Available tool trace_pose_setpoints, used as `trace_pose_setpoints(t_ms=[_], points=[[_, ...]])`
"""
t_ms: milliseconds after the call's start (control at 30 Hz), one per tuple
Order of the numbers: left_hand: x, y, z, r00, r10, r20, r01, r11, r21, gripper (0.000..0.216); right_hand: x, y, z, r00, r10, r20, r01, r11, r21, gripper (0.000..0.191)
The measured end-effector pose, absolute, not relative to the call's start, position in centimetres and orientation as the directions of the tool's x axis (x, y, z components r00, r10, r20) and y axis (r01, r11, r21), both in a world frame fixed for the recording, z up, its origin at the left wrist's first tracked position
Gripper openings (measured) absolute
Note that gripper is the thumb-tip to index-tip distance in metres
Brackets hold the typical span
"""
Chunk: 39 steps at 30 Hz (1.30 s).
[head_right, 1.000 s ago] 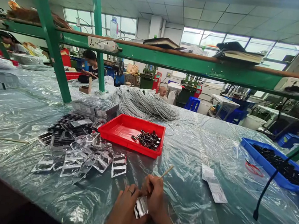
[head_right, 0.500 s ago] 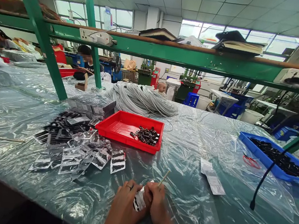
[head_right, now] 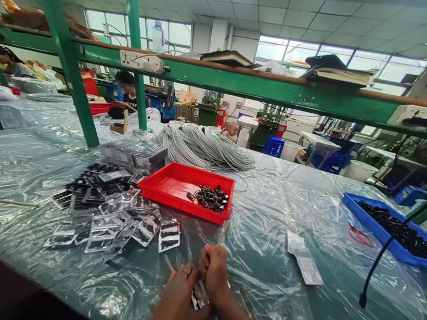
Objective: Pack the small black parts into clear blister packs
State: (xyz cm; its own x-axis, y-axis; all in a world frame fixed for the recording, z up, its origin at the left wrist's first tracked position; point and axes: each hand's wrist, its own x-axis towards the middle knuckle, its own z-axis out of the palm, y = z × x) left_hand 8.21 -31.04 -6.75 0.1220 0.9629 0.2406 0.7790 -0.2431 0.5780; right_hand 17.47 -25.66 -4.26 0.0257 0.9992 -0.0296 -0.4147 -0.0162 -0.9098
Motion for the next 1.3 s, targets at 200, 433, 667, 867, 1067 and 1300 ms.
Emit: trace_pose_setpoints(t_ms=[200,433,667,867,1067,1300], points=[[7.9,-30.8,-6.7,0.156,0.954,0.254,0.781,-0.277,0.559,0.032,16.7,-25.4,-4.9,0.059,0.998,0.011,-0.446,0.036,-0.894,0.043],[7.8,-31.2,-5.3,0.156,0.977,0.146,0.811,-0.211,0.545,0.033,18.2,-25.0,-3.7,0.095,0.995,0.037,-0.519,0.081,-0.851,0.044],[9.7,-30.9,-5.2,0.138,0.982,0.127,0.833,-0.185,0.522,0.054,20.3,-24.9,-3.6,0.047,0.996,0.073,-0.574,0.087,-0.815,0.046],[9.6,-30.3,-5.3,0.167,0.980,0.113,0.789,-0.201,0.581,0.033,19.9,-24.8,-4.3,0.045,0.997,0.065,-0.592,0.079,-0.802,0.046],[9.5,-30.6,-5.3,0.169,0.976,0.135,0.790,-0.216,0.574,0.030,20.6,-24.9,-4.3,0.063,0.995,0.078,-0.595,0.101,-0.797,0.046],[9.6,-30.7,-5.3,0.170,0.968,0.182,0.807,-0.243,0.538,0.038,20.3,-24.9,-4.1,0.052,0.995,0.084,-0.523,0.098,-0.846,0.048]])
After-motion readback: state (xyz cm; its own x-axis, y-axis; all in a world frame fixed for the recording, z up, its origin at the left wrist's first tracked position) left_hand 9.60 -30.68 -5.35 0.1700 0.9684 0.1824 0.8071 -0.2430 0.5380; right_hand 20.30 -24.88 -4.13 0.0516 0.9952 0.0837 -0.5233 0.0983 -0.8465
